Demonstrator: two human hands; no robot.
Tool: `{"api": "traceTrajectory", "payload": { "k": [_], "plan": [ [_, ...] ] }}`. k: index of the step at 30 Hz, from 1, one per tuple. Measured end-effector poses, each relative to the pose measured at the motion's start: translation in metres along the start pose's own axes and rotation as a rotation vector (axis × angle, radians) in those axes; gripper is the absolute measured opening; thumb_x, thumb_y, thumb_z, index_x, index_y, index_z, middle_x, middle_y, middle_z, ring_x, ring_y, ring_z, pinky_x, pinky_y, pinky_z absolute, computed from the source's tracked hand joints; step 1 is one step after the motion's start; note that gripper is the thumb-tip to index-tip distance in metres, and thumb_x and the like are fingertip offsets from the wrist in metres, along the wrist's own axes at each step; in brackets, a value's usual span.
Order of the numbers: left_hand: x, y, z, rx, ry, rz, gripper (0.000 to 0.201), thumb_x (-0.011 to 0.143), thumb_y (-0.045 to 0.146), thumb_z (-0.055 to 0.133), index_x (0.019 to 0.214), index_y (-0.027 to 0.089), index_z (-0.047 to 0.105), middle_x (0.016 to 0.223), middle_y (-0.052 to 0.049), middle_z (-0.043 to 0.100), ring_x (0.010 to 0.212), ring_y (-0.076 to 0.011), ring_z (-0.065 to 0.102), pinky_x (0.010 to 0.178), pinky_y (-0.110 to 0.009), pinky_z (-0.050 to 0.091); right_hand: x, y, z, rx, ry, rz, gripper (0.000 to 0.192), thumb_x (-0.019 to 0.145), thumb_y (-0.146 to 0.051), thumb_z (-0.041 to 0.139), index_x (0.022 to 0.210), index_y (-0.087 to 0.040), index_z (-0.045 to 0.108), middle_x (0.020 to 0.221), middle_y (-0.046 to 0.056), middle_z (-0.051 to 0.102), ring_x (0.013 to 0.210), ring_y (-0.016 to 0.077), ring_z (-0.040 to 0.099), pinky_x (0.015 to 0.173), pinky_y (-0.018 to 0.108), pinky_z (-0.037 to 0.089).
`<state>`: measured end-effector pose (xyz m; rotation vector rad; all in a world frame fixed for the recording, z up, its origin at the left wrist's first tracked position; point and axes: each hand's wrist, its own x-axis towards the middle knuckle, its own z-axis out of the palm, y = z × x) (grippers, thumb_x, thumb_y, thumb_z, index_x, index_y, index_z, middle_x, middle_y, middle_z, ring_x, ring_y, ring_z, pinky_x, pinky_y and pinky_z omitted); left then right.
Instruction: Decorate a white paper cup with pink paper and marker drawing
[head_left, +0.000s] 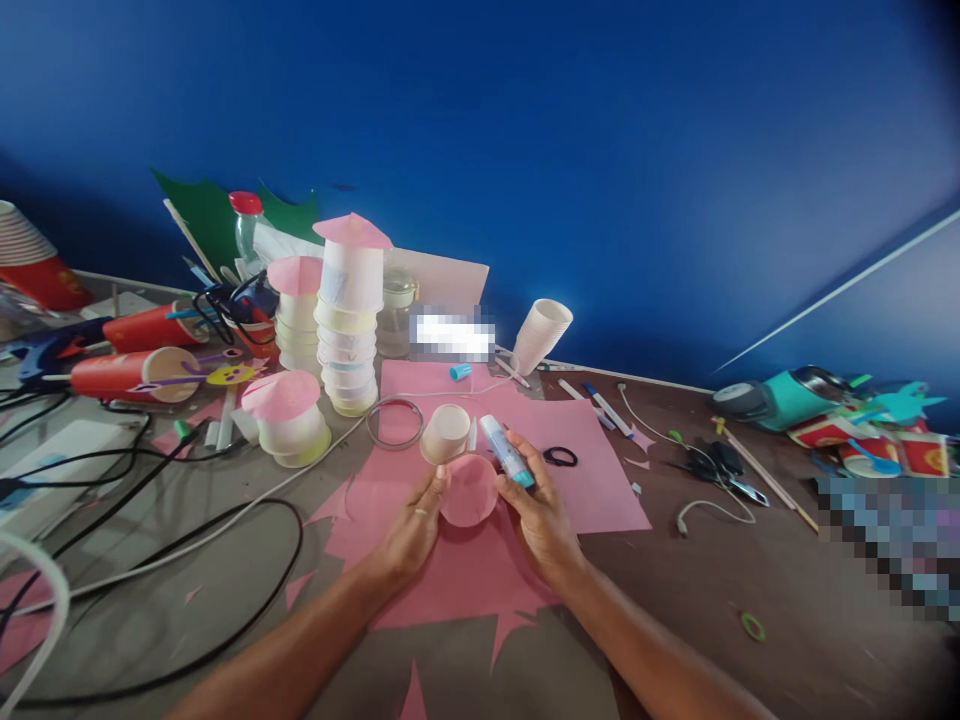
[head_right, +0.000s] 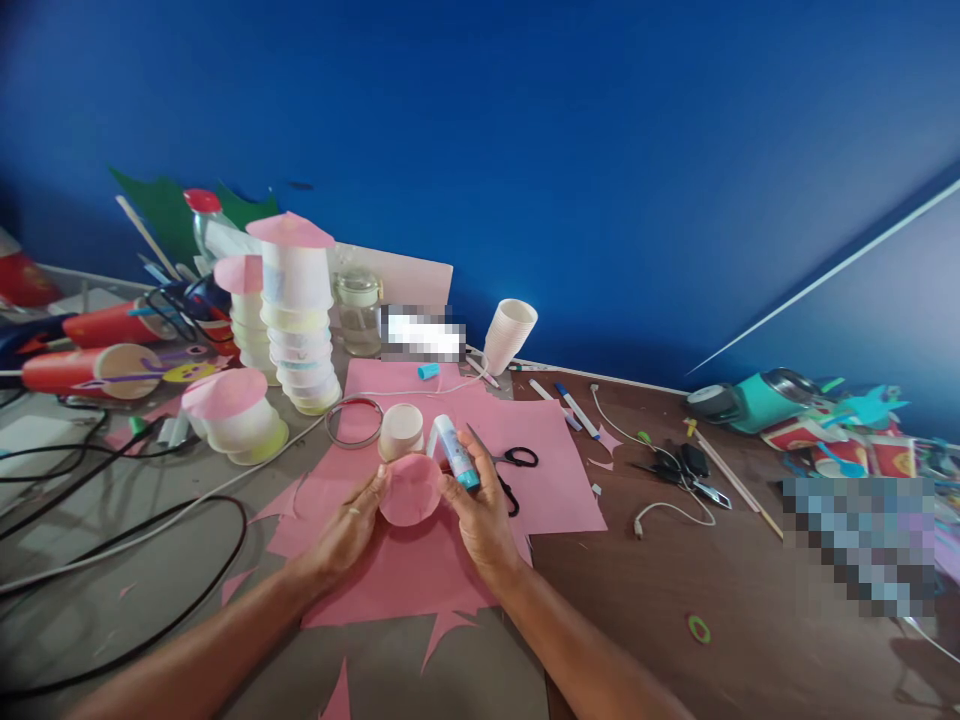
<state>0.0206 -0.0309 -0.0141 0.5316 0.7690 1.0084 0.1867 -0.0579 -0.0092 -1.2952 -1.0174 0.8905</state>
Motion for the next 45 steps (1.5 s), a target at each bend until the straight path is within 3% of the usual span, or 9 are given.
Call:
{"api": "traceTrajectory", "payload": {
  "k": [2, 4, 8, 16, 19, 24, 30, 38, 45],
  "plan": [
    [-0.004, 0.006, 0.006, 0.148, 0.035, 0.048, 0.015, 0.078, 0.034, 0.077, 0.090, 0.026, 0.078, 0.117, -0.004, 0.075, 0.143, -0.0283, 0.039, 0.117, -0.035, 0.029, 0.000, 0.002, 0.000, -0.045, 0.008, -0.029, 0.058, 0.079, -0.039, 0.076, 0.132, -0.027, 0.058, 0.125, 0.009, 0.067, 0.102, 0.0246, 0.067, 0.084, 0.040, 0.058],
    [-0.009, 0.010, 0.011, 0.227, -0.025, 0.036, 0.020, 0.079, 0.039, 0.075, 0.093, 0.025, 0.079, 0.119, -0.006, 0.074, 0.141, -0.0295, 0.042, 0.118, -0.036, 0.028, 0.000, 0.003, -0.001, -0.101, 0.021, -0.061, 0.057, 0.079, -0.037, 0.075, 0.132, -0.026, 0.057, 0.119, 0.010, 0.068, 0.095, 0.0235, 0.067, 0.082, 0.039, 0.058],
    [-0.013, 0.016, 0.013, 0.116, -0.193, -0.058, 0.038, 0.081, 0.045, 0.071, 0.113, 0.024, 0.074, 0.132, -0.008, 0.067, 0.135, -0.0333, 0.048, 0.112, -0.043, 0.036, -0.001, 0.000, -0.006, -0.206, -0.007, -0.152, 0.052, 0.085, -0.033, 0.068, 0.134, -0.026, 0.053, 0.121, 0.011, 0.066, 0.095, 0.0232, 0.068, 0.080, 0.038, 0.058],
    [-0.014, 0.025, 0.015, 0.185, -0.246, -0.161, 0.042, 0.075, 0.040, 0.079, 0.113, 0.022, 0.074, 0.121, -0.009, 0.072, 0.127, -0.0315, 0.054, 0.104, -0.038, 0.040, 0.004, -0.011, -0.009, -0.481, -0.254, -0.452, 0.047, 0.090, -0.020, 0.057, 0.136, -0.026, 0.051, 0.126, 0.010, 0.064, 0.111, 0.0248, 0.065, 0.088, 0.038, 0.058],
    [-0.011, 0.020, 0.015, 0.254, -0.250, -0.188, 0.033, 0.078, 0.040, 0.078, 0.105, 0.021, 0.077, 0.110, -0.008, 0.076, 0.117, -0.0277, 0.060, 0.102, -0.036, 0.040, 0.005, -0.014, -0.009, -0.545, -0.252, -0.561, 0.044, 0.091, -0.018, 0.057, 0.134, -0.026, 0.052, 0.120, 0.010, 0.067, 0.110, 0.0244, 0.065, 0.092, 0.040, 0.056],
    [-0.006, 0.014, 0.010, 0.145, -0.160, -0.202, 0.032, 0.078, 0.039, 0.078, 0.104, 0.019, 0.077, 0.100, -0.007, 0.077, 0.103, -0.0239, 0.064, 0.093, -0.033, 0.045, 0.002, -0.028, -0.016, -0.545, -0.066, -0.782, 0.046, 0.092, -0.014, 0.054, 0.137, -0.025, 0.050, 0.108, 0.010, 0.068, 0.097, 0.0242, 0.066, 0.080, 0.039, 0.057],
    [-0.007, 0.023, 0.018, 0.000, -0.106, -0.117, 0.025, 0.077, 0.030, 0.077, 0.097, 0.016, 0.076, 0.096, -0.007, 0.074, 0.092, -0.0209, 0.066, 0.084, -0.029, 0.050, -0.008, -0.042, -0.009, -0.683, -0.285, -1.035, 0.042, 0.089, -0.013, 0.055, 0.131, -0.016, 0.053, 0.081, 0.006, 0.070, 0.068, 0.0190, 0.062, 0.065, 0.035, 0.047],
    [-0.007, 0.024, 0.019, -0.091, -0.139, -0.101, 0.022, 0.083, 0.028, 0.068, 0.096, 0.012, 0.075, 0.101, -0.008, 0.075, 0.093, -0.0200, 0.067, 0.087, -0.028, 0.050, -0.011, -0.040, -0.003, -0.888, -0.293, -1.095, 0.046, 0.088, -0.012, 0.053, 0.134, -0.014, 0.052, 0.068, 0.001, 0.066, 0.058, 0.0160, 0.055, 0.061, 0.033, 0.034],
    [-0.007, 0.020, 0.018, -0.105, -0.181, -0.129, 0.037, 0.087, 0.043, 0.065, 0.107, 0.012, 0.073, 0.098, -0.010, 0.075, 0.093, -0.0223, 0.069, 0.086, -0.030, 0.052, -0.013, -0.037, 0.002, -0.952, -0.275, -1.132, 0.031, 0.088, -0.013, 0.051, 0.118, -0.015, 0.058, 0.067, 0.001, 0.065, 0.059, 0.0154, 0.055, 0.062, 0.033, 0.031]
  ]
}}
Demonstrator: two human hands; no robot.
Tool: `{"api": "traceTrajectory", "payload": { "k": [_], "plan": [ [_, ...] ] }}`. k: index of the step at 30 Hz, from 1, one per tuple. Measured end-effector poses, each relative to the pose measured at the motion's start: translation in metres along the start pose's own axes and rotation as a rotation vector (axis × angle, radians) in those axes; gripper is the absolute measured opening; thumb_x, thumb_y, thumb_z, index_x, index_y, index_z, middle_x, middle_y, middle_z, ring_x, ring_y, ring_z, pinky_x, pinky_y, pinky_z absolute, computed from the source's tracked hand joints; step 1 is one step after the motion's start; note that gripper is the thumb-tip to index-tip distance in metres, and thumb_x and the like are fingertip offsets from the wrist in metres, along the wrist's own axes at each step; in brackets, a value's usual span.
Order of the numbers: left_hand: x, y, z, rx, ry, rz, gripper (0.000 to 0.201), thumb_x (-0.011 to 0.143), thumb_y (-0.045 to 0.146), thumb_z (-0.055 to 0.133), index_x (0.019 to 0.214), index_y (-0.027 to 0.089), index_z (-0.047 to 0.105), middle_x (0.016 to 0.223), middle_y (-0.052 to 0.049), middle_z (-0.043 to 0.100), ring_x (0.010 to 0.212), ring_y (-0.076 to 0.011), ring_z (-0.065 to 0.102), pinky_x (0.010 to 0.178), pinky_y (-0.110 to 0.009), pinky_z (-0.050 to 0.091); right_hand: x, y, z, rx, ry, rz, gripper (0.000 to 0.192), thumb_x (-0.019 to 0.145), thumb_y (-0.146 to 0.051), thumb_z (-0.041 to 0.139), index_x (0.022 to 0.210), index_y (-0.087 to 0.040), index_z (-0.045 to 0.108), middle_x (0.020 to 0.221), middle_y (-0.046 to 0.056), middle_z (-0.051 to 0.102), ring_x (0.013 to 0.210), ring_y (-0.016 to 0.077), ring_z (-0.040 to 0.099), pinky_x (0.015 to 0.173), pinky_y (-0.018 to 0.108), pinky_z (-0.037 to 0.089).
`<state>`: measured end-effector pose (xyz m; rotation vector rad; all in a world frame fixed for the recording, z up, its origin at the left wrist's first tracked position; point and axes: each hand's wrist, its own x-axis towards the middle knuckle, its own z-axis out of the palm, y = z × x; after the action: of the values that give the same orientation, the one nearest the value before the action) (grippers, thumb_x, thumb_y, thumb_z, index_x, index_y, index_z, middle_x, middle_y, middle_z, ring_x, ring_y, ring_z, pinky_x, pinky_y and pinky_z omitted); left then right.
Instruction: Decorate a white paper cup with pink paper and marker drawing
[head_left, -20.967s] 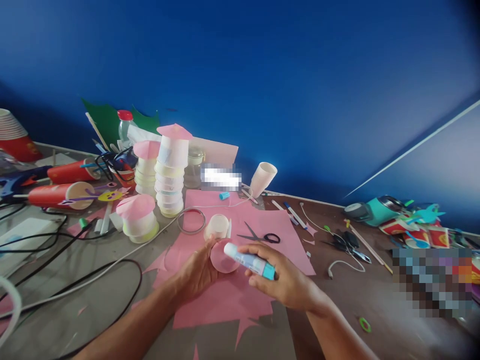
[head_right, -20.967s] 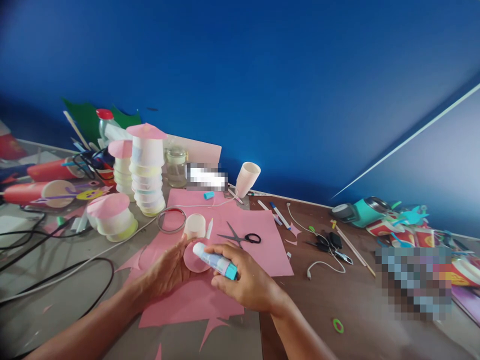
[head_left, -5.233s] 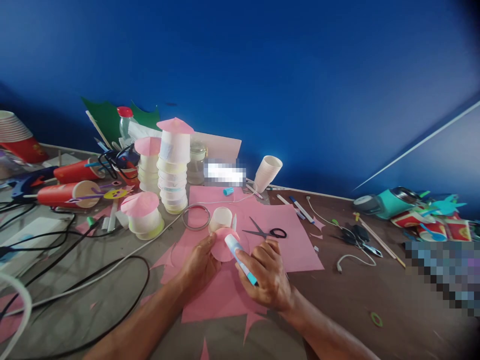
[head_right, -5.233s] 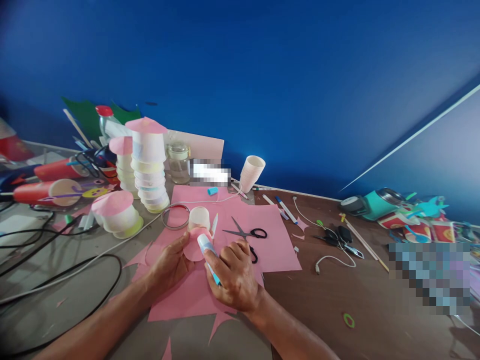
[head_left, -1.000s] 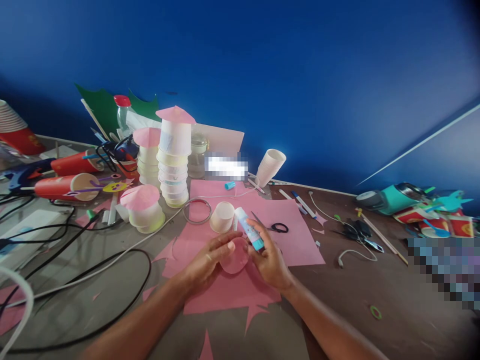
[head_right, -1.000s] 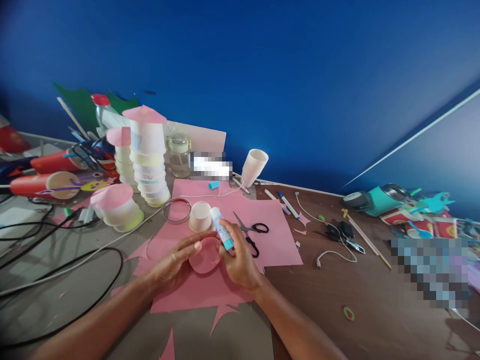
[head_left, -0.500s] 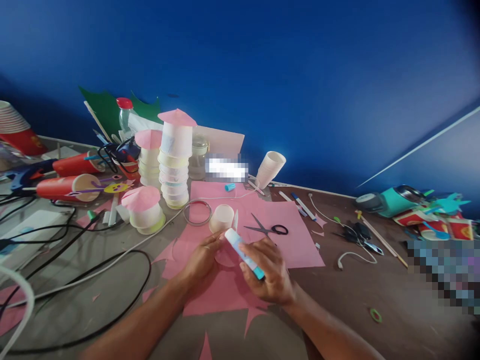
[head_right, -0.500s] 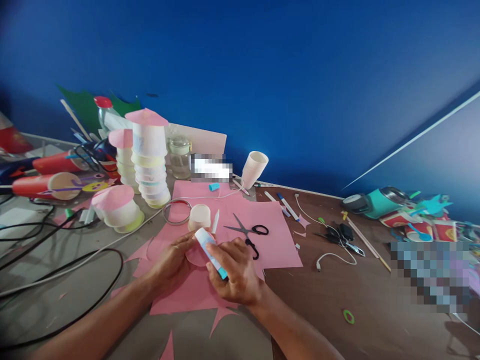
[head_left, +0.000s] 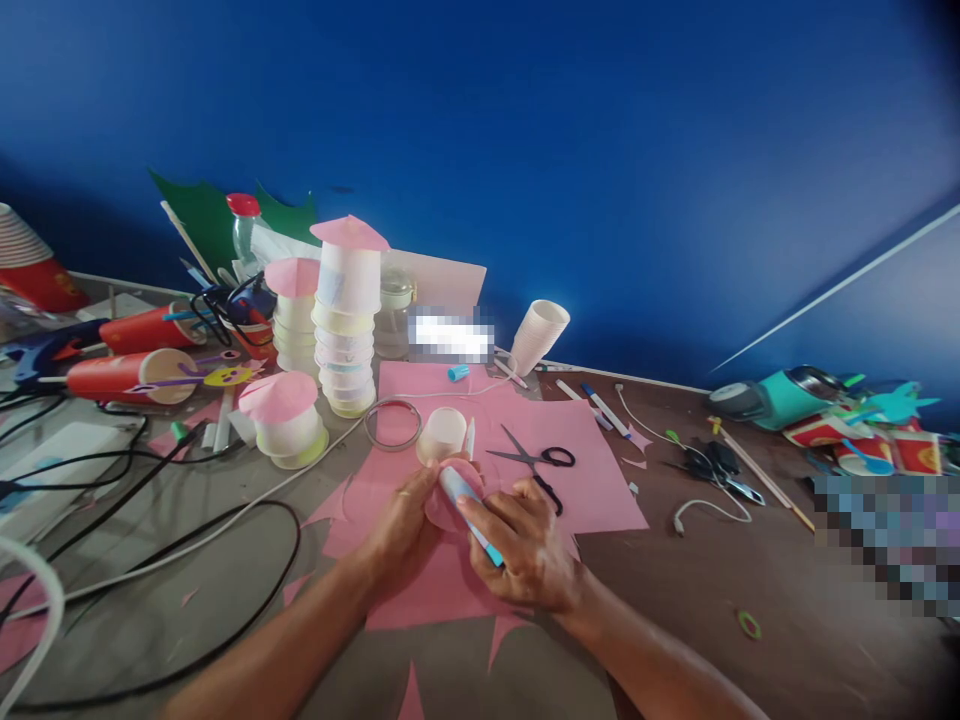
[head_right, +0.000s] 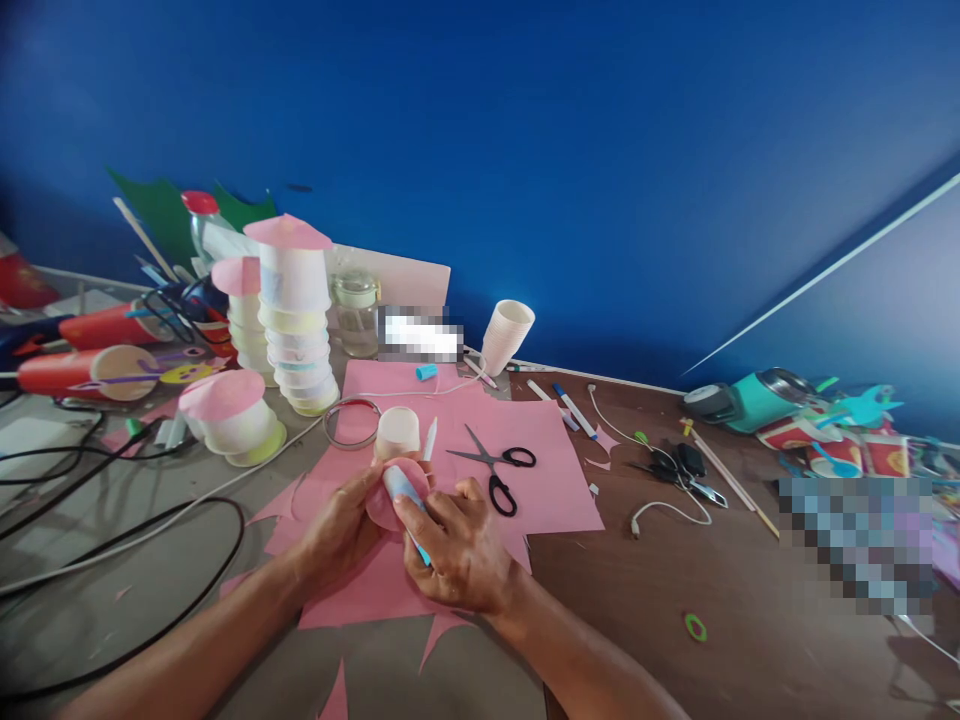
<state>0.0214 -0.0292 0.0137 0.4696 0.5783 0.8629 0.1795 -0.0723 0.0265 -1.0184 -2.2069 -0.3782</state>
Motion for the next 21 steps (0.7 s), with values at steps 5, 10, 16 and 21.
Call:
{"api": "traceTrajectory", "payload": {
  "k": [5, 10, 16, 21],
  "plan": [
    [0.003, -0.002, -0.001, 0.055, 0.028, 0.112, 0.031, 0.086, 0.039, 0.067, 0.105, 0.015, 0.074, 0.103, -0.008, 0.076, 0.101, -0.0224, 0.067, 0.085, -0.028, 0.052, -0.001, 0.004, 0.000, -0.043, -0.019, 0.036, 0.033, 0.088, -0.011, 0.052, 0.120, -0.014, 0.058, 0.066, 0.001, 0.064, 0.060, 0.0160, 0.055, 0.063, 0.034, 0.030],
    [0.005, -0.003, -0.002, 0.047, 0.105, 0.138, 0.033, 0.082, 0.041, 0.071, 0.104, 0.017, 0.074, 0.113, -0.008, 0.074, 0.114, -0.0254, 0.062, 0.099, -0.033, 0.047, -0.004, 0.010, 0.000, -0.080, -0.027, 0.092, 0.032, 0.088, -0.010, 0.053, 0.118, -0.013, 0.060, 0.065, 0.001, 0.064, 0.059, 0.0159, 0.054, 0.064, 0.035, 0.030],
    [0.002, 0.000, -0.005, 0.215, 0.191, 0.139, 0.037, 0.082, 0.047, 0.070, 0.105, 0.019, 0.075, 0.117, -0.009, 0.074, 0.119, -0.0272, 0.061, 0.107, -0.035, 0.041, -0.005, 0.006, -0.007, 0.004, 0.067, 0.073, 0.037, 0.086, -0.012, 0.055, 0.123, -0.013, 0.057, 0.067, 0.000, 0.066, 0.056, 0.0143, 0.054, 0.066, 0.034, 0.032],
    [0.002, -0.002, -0.004, 0.135, 0.160, 0.092, 0.035, 0.080, 0.043, 0.072, 0.101, 0.015, 0.076, 0.109, -0.010, 0.076, 0.111, -0.0282, 0.066, 0.098, -0.034, 0.048, -0.002, -0.004, -0.004, 0.019, 0.019, 0.035, 0.032, 0.086, -0.014, 0.056, 0.117, -0.014, 0.060, 0.067, 0.000, 0.065, 0.057, 0.0140, 0.055, 0.068, 0.035, 0.033]
  ]
}}
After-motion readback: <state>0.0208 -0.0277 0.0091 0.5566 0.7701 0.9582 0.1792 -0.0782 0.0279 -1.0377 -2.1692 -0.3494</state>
